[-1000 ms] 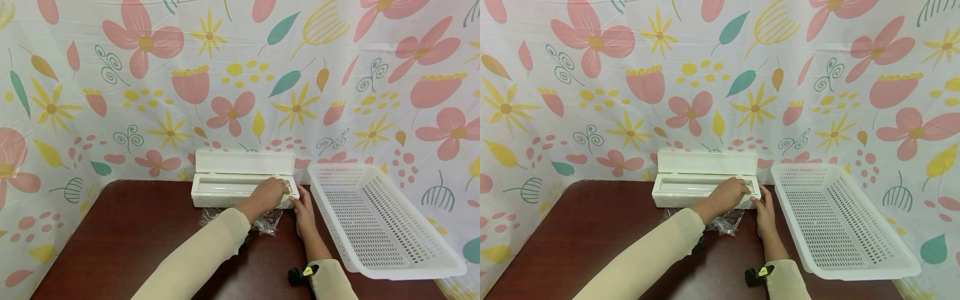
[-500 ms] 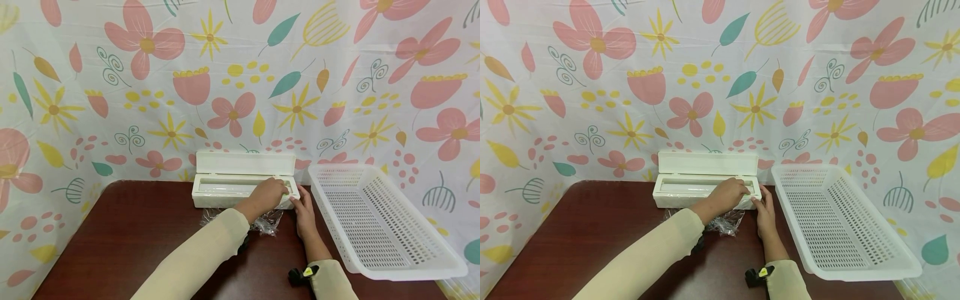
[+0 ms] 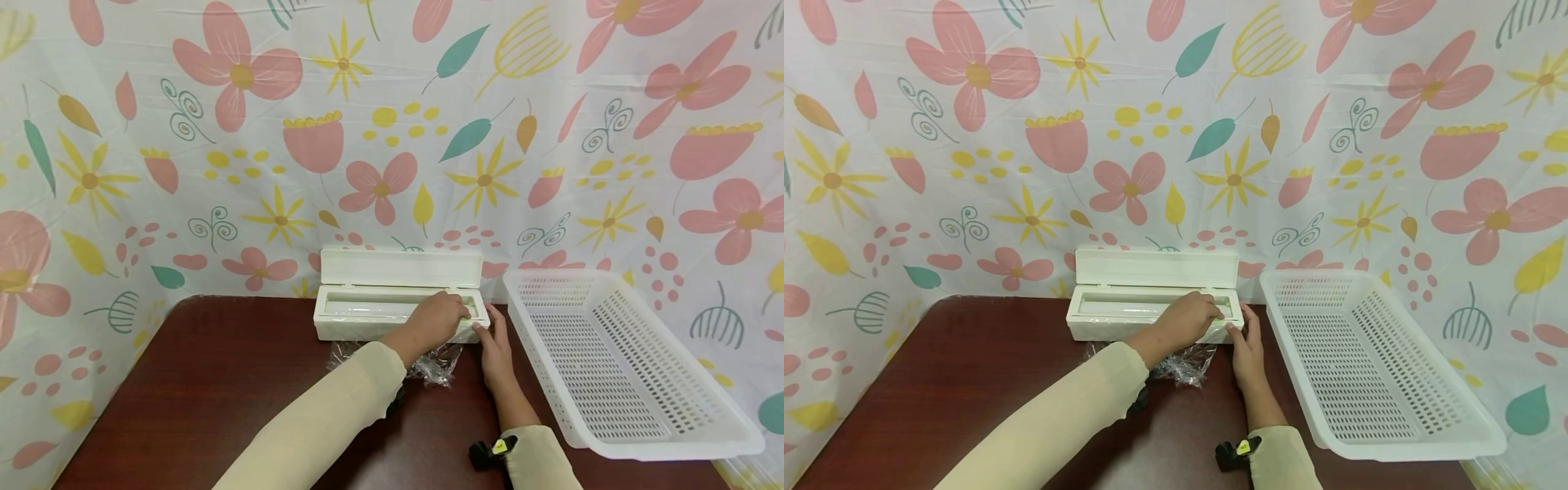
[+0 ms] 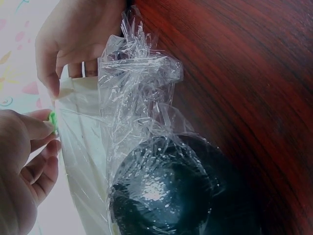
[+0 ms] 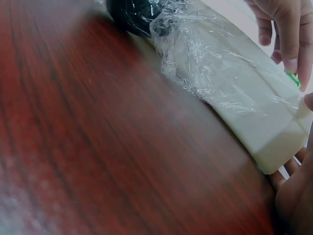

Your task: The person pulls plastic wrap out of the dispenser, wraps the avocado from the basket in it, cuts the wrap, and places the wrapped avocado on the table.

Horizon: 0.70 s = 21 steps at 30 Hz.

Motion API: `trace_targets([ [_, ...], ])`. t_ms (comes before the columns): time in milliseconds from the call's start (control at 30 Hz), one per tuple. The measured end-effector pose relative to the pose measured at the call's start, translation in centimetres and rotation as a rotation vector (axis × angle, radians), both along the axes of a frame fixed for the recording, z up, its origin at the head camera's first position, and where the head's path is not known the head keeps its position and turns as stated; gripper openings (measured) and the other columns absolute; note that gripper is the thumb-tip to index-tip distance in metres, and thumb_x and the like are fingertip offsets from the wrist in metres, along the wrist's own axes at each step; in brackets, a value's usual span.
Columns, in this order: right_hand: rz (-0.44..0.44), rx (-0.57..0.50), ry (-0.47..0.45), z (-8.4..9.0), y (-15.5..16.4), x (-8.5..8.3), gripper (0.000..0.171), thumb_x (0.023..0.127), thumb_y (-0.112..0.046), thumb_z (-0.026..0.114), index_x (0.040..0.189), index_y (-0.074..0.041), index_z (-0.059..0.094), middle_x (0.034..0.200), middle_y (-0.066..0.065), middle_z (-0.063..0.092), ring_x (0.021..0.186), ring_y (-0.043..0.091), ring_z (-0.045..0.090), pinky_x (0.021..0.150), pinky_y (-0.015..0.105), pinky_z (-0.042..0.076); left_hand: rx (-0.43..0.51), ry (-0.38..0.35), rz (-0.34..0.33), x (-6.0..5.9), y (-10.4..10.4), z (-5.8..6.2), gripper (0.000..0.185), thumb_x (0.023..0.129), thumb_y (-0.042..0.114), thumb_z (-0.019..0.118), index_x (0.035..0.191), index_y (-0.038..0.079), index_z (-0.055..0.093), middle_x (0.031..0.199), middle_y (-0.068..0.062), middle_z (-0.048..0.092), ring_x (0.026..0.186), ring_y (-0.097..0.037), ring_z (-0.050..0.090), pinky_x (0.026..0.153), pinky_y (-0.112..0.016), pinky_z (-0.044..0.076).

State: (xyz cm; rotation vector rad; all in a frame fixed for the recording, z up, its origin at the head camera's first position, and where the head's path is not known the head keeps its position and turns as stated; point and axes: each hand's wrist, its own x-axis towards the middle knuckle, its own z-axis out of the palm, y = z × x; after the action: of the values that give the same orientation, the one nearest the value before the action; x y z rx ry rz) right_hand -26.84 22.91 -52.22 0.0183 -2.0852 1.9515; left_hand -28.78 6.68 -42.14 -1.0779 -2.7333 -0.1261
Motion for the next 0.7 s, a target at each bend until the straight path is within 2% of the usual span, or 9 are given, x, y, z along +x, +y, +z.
trace_targets([
  [333,0.022,-0.017,-0.003,0.26,0.02,0.22,0.054,0.105,-0.006,0.046,0.157,-0.007,0.03,0.148,0.014,0.04,0.118,0.006,0.045,0.093,0.011,0.041,0.001,-0.008,0.0,-0.18,-0.02,-0.34,0.032,0.105,0.014,0.05,0.119,0.026,0.076,0.11,0.007,0.072,0.094,-0.012,0.064,0.088,-0.024,0.052],
  [700,0.012,-0.001,0.027,-0.35,0.14,-0.06,0.053,0.106,-0.009,0.048,0.156,-0.008,0.032,0.148,0.013,0.04,0.118,0.006,0.045,0.093,0.01,0.04,0.022,-0.013,0.002,-0.24,-0.07,-0.59,0.031,0.105,0.015,0.051,0.119,0.025,0.076,0.111,0.007,0.071,0.095,-0.012,0.064,0.089,-0.022,0.052],
])
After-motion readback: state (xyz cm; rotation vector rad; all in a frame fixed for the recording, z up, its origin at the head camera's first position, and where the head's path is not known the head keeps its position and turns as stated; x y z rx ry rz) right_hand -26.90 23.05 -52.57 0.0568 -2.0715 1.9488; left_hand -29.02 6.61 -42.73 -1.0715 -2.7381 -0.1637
